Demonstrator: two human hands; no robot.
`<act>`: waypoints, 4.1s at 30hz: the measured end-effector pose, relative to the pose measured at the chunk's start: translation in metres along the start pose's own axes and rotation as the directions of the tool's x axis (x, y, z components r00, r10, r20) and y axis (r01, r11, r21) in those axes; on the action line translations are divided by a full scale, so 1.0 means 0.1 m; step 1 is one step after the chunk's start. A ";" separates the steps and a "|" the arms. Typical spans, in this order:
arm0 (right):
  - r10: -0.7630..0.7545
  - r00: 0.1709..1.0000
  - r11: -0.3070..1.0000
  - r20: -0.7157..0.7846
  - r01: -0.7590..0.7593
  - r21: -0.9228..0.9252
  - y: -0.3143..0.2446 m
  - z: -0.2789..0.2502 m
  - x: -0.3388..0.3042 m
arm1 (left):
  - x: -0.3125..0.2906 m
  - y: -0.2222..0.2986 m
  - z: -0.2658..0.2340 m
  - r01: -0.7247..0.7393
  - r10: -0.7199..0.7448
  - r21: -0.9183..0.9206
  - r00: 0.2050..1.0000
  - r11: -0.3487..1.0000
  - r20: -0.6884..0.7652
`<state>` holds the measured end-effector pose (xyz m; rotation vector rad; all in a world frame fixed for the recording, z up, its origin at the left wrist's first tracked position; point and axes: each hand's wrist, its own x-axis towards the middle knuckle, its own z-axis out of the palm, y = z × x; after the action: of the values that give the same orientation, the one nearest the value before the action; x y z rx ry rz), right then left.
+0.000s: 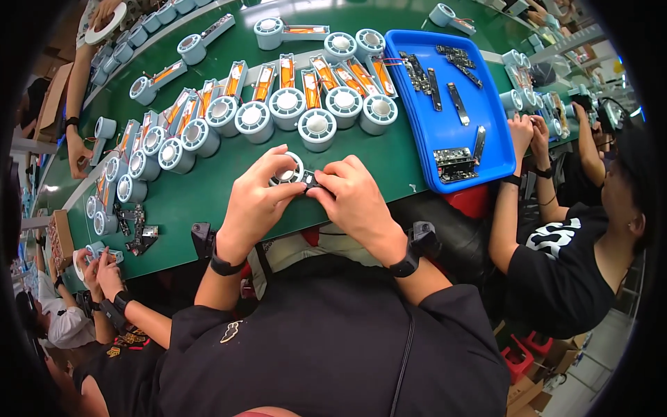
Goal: The person picks up a fan housing, turns it over, and presses a circuit board into the handle. They connect the wires to the board by hand, tuck them into the housing, and set the assembled fan back on the table.
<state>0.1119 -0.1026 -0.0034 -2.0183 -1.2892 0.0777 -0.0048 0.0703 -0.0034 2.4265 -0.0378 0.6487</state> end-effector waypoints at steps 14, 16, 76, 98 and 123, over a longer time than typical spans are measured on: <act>0.298 0.891 0.869 0.343 -0.402 0.288 0.35 -0.30 -0.06 | 0.19 0.23 -0.13 -0.195 0.104 0.330 0.956 0.924 0.273; 0.400 0.813 0.798 0.422 -0.536 0.277 0.35 -0.23 -0.02 | 0.22 0.22 -0.14 -0.215 0.110 0.320 0.943 0.923 0.314; -0.558 0.492 0.795 -0.669 0.548 -0.260 0.07 -0.55 0.32 | 0.71 0.49 0.47 0.106 0.115 0.090 0.988 -0.990 0.104; -0.431 0.674 0.868 -0.600 0.493 -0.069 -0.07 -0.53 -0.05 | 0.77 0.57 0.10 0.058 -0.035 -0.616 0.990 -0.786 0.137; -0.317 0.716 0.930 -0.622 0.364 -0.054 -0.13 -0.77 0.00 | 1.19 0.52 0.30 -0.031 -0.305 -0.956 0.950 -0.291 0.061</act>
<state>0.1338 -0.1413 0.0610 -1.5022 -1.1610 -0.6640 0.1037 0.0261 0.0599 0.5467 -0.1299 0.3949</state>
